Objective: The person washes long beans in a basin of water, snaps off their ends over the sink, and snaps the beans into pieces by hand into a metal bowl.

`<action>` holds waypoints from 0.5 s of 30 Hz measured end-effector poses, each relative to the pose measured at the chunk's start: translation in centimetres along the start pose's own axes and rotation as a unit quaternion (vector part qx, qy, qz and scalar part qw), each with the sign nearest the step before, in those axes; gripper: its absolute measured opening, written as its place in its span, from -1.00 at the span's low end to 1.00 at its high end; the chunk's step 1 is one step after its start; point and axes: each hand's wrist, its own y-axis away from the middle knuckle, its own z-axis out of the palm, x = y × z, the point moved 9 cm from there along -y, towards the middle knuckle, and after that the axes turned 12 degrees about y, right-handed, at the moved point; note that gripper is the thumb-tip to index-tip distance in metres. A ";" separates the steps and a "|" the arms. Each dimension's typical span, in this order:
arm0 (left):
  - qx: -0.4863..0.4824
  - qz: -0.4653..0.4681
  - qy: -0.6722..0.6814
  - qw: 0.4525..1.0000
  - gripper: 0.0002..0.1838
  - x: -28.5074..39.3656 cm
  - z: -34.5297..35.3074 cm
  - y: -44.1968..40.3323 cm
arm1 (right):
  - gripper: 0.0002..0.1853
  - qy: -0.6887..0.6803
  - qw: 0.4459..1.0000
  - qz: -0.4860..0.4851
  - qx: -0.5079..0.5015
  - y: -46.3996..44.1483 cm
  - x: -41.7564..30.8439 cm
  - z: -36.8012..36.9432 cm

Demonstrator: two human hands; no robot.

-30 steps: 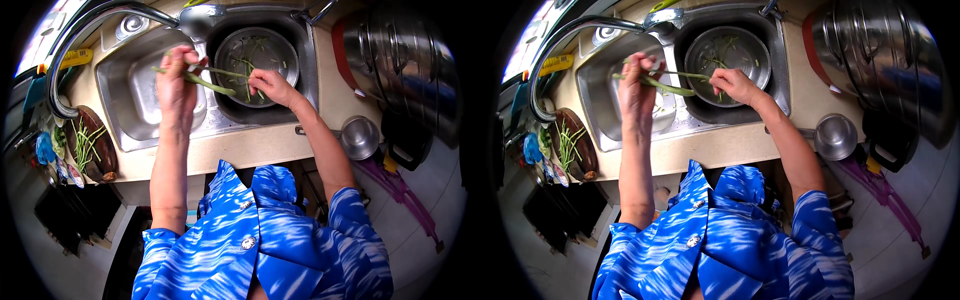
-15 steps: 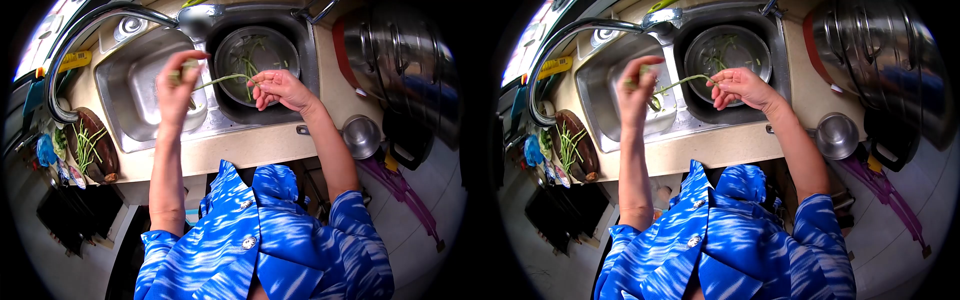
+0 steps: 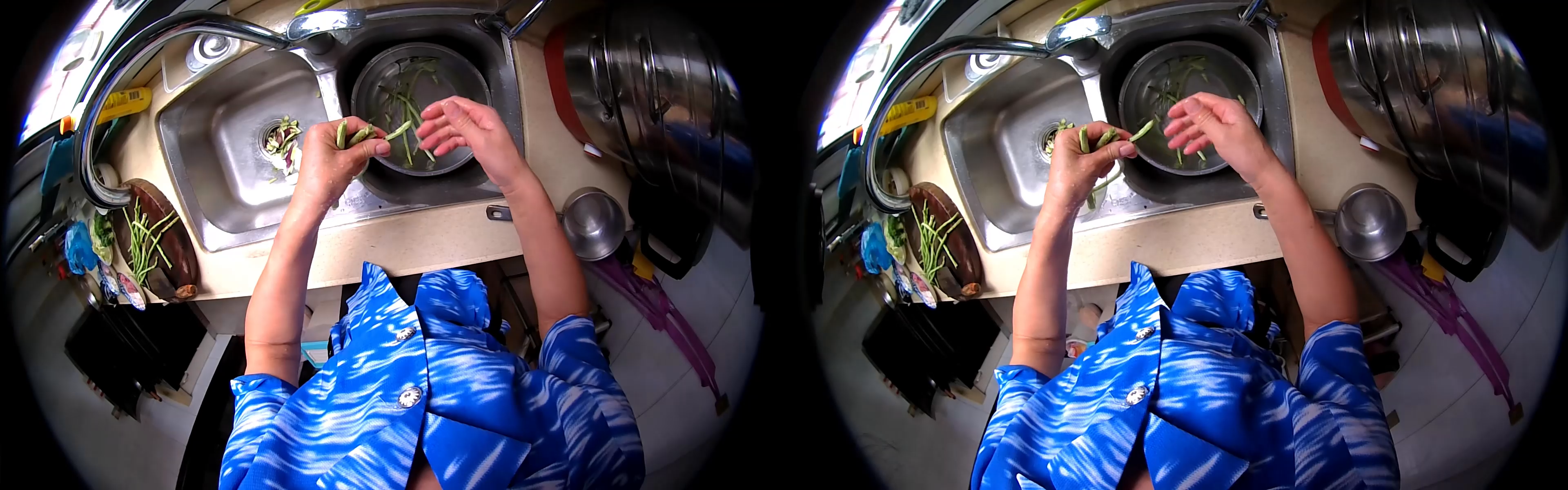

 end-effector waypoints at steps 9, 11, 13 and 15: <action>-0.055 -0.034 0.019 0.998 -0.85 -0.1 2.0 0.2 | -0.88 0.020 0.995 -0.084 0.041 0.3 -1.8 1.8; -0.059 -0.031 0.024 0.997 -0.86 -0.5 1.8 0.2 | -0.89 0.007 0.997 -0.061 0.052 0.2 -1.2 1.4; -0.063 -0.028 0.030 0.997 -0.87 -0.7 1.6 0.2 | -0.89 -0.013 0.992 -0.088 0.092 0.3 -1.6 0.5; -0.067 -0.033 0.033 0.997 -0.88 -0.8 1.5 0.3 | -0.89 -0.014 0.994 -0.074 0.083 0.4 -1.1 0.5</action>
